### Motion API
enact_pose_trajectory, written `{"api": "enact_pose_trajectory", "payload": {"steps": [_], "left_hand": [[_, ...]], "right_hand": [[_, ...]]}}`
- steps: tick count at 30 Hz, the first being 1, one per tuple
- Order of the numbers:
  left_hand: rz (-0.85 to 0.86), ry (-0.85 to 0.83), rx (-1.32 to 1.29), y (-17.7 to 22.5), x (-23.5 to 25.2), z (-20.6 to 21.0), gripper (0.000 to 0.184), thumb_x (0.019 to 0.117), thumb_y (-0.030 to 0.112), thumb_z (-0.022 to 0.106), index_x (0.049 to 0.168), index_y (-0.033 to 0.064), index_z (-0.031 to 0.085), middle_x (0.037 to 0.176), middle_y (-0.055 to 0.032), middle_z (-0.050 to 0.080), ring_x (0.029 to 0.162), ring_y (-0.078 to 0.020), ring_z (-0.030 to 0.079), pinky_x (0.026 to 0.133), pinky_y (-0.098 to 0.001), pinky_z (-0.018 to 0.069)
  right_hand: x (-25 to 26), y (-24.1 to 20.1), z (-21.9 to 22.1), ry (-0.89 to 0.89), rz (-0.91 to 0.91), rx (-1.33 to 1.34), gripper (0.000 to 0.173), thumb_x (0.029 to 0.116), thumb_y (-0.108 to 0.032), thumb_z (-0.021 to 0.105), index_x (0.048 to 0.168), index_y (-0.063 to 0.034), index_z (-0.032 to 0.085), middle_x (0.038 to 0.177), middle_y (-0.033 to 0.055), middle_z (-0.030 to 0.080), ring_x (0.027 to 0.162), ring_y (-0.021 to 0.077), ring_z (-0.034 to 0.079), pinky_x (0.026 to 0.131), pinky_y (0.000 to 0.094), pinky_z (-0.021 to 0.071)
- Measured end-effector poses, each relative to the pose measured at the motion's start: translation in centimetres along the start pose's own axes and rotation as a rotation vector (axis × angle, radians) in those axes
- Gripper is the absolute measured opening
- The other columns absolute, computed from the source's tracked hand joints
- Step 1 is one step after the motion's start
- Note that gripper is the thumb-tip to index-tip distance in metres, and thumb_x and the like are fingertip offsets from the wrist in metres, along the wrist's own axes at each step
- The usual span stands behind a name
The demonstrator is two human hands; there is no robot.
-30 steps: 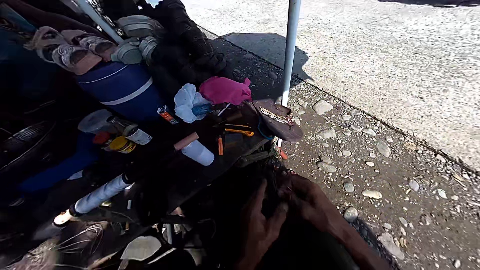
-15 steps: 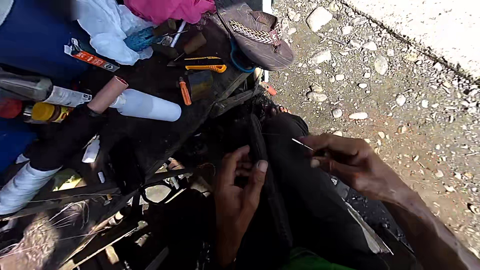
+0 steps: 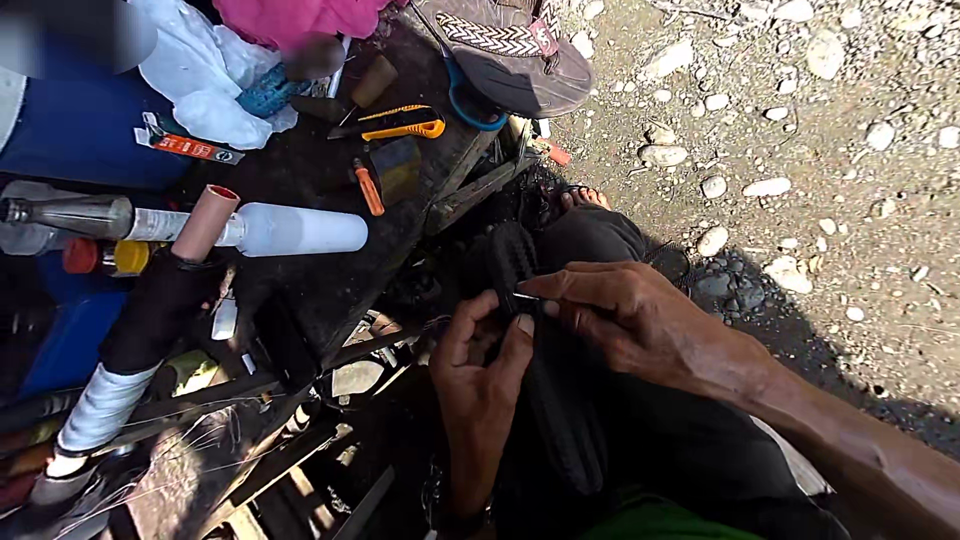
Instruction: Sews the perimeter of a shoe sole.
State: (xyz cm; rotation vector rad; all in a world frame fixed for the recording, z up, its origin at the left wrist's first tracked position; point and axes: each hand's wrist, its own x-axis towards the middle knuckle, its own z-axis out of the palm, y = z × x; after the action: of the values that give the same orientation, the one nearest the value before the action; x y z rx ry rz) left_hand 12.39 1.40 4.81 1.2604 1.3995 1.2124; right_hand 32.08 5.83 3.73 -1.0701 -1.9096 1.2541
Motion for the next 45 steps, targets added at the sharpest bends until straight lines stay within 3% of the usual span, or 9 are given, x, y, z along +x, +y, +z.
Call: {"api": "enact_pose_trajectory", "payload": {"steps": [11,19,25,30,33,35,38,45], "left_hand": [[0.043,0.019,0.003,-0.3,-0.1,0.6,0.025,0.0871,0.001,0.071,0.11,-0.0075,0.069,0.101,-0.0128,0.069,0.084,-0.0187,0.071,0.074,-0.0309,0.0641],[0.123,0.055,0.091,-0.5,-0.1,1.5,0.023,0.0849,0.005,0.073,0.104,-0.0061,0.07,0.095,-0.0085,0.068,0.08,-0.0134,0.07,0.069,-0.0266,0.0628],[0.16,0.123,0.105,-0.6,0.1,2.6,0.021,0.0815,0.004,0.073,0.099,-0.0064,0.071,0.09,-0.0074,0.067,0.077,-0.0097,0.066,0.066,-0.0222,0.0597],[0.171,0.111,0.091,-0.7,0.1,2.5,0.021,0.081,0.005,0.074,0.098,-0.0063,0.072,0.091,-0.0077,0.067,0.08,-0.0098,0.067,0.068,-0.0222,0.0599],[0.082,-0.042,-0.003,-0.3,0.4,0.5,0.02,0.093,0.01,0.069,0.105,-0.0053,0.072,0.098,-0.0081,0.07,0.085,-0.0118,0.07,0.075,-0.0259,0.0624],[-0.043,-0.127,-0.117,-0.3,1.2,-1.0,0.019,0.0977,0.009,0.06,0.105,-0.0025,0.073,0.093,-0.0056,0.071,0.08,-0.0114,0.069,0.073,-0.0277,0.0607],[-0.162,-0.188,-0.186,0.0,2.6,-2.0,0.014,0.0954,0.006,0.062,0.101,0.0012,0.074,0.086,-0.0051,0.073,0.076,-0.0135,0.07,0.073,-0.0302,0.0607],[-0.297,-0.253,-0.106,1.1,4.1,-2.3,0.003,0.0885,0.006,0.068,0.09,0.0065,0.071,0.078,-0.0042,0.071,0.068,-0.0136,0.07,0.066,-0.0285,0.061]], "right_hand": [[0.3,-0.3,-1.5,-0.04,0.004,-0.076,0.033,0.1031,-0.024,0.05,0.124,-0.0221,0.075,0.095,-0.0064,0.071,0.079,0.0031,0.064,0.068,0.0289,0.0542],[1.9,-2.3,-3.8,-0.151,-0.079,-0.384,0.03,0.1005,-0.025,0.05,0.114,-0.0251,0.077,0.088,-0.0073,0.072,0.071,0.006,0.065,0.057,0.0317,0.0513],[3.4,-3.5,-4.7,-0.253,-0.061,-0.51,0.029,0.0991,-0.027,0.051,0.108,-0.0261,0.078,0.083,-0.0077,0.071,0.071,0.0079,0.066,0.057,0.034,0.0509],[3.6,-3.1,-4.8,-0.265,-0.101,-0.482,0.029,0.0975,-0.026,0.052,0.107,-0.0251,0.079,0.084,-0.0098,0.072,0.073,0.0034,0.066,0.059,0.0305,0.0518],[3.0,-2.5,-5.3,-0.267,-0.13,-0.455,0.03,0.0987,-0.024,0.052,0.113,-0.0248,0.079,0.086,-0.0104,0.071,0.071,0.0012,0.064,0.058,0.0278,0.0509],[2.6,-2.4,-5.4,-0.251,-0.138,-0.497,0.031,0.1008,-0.026,0.051,0.117,-0.0279,0.077,0.086,-0.0099,0.07,0.068,0.0031,0.062,0.054,0.029,0.0488],[2.3,-2.2,-4.8,-0.2,-0.151,-0.549,0.03,0.1022,-0.029,0.05,0.118,-0.0298,0.076,0.083,-0.0084,0.065,0.068,0.0066,0.061,0.053,0.0312,0.0465],[2.2,-1.0,-3.6,-0.109,-0.204,-0.464,0.028,0.1016,-0.027,0.053,0.113,-0.0233,0.078,0.082,-0.0071,0.07,0.07,0.0052,0.062,0.056,0.029,0.0474]]}}
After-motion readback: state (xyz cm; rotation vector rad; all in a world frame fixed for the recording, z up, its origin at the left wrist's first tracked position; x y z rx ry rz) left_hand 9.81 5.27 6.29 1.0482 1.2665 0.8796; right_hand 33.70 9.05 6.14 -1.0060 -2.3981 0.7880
